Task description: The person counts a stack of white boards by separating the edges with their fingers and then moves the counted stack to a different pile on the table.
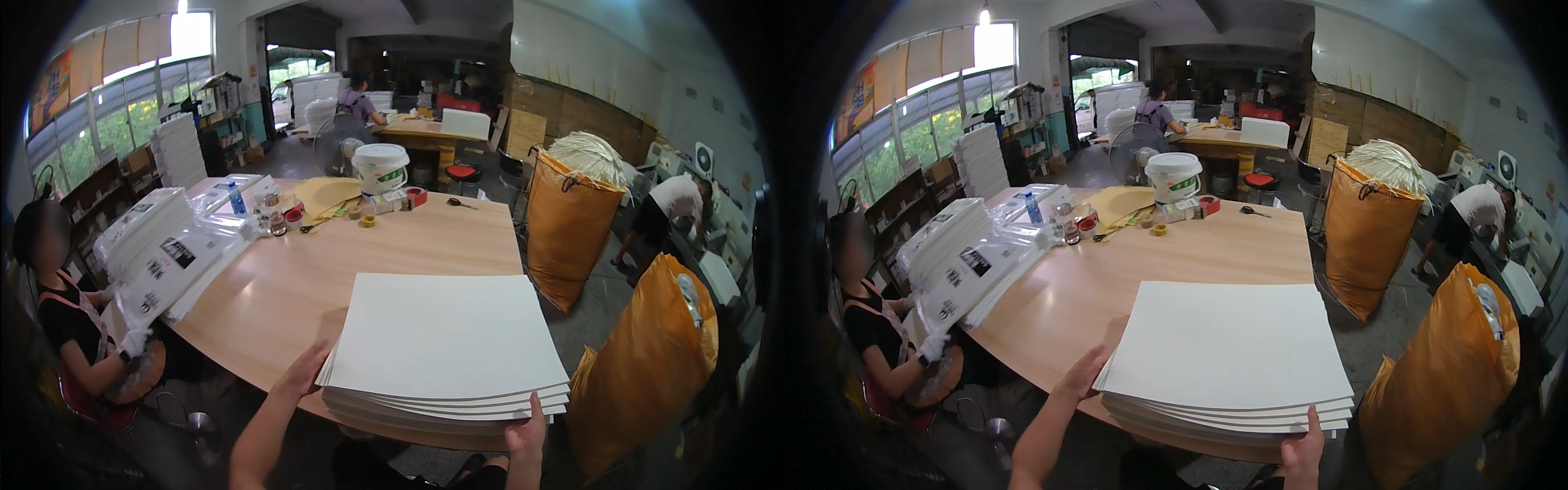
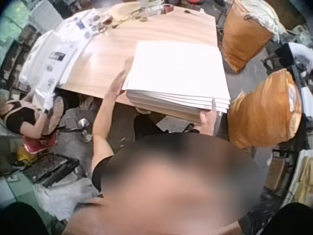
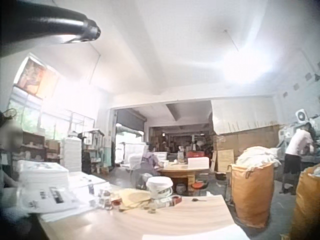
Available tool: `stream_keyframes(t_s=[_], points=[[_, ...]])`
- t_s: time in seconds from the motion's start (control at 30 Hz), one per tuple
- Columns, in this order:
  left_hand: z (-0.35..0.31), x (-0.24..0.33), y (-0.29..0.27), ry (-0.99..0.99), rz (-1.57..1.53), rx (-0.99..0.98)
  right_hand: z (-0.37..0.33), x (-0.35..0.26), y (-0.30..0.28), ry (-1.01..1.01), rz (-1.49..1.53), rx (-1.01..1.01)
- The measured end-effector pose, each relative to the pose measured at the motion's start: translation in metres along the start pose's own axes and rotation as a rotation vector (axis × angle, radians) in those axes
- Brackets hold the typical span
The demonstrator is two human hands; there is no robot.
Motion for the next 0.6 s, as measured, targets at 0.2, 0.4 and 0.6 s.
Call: stream_keyframes(t_s=[0.2, 0.4, 0.6], points=[[0.014, 0.009, 0.023, -0.023, 0.313, 0.005, -0.003, -0.016, 0.025, -0.342, -0.318, 0.118], [-0.058, 0.021, -0.009, 0.268, 0.381, 0.295, 0.021, 0.015, 0.113, -0.249, -0.491, -0.129], [-0.159, -0.007, -0.118, 0.541, 0.211, 0.683, 0.103, 0.205, 0.211, 0.075, -0.438, -0.421]])
Point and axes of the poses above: each hand's wrist, its own z-axis towards the middle knuckle, its own y-axis out of the palm, x = y × z, the point moved 8 cm from there along z, towards the middle knuckle, and after that the axes turned 13 degrees about z, right-handed, at the moved point
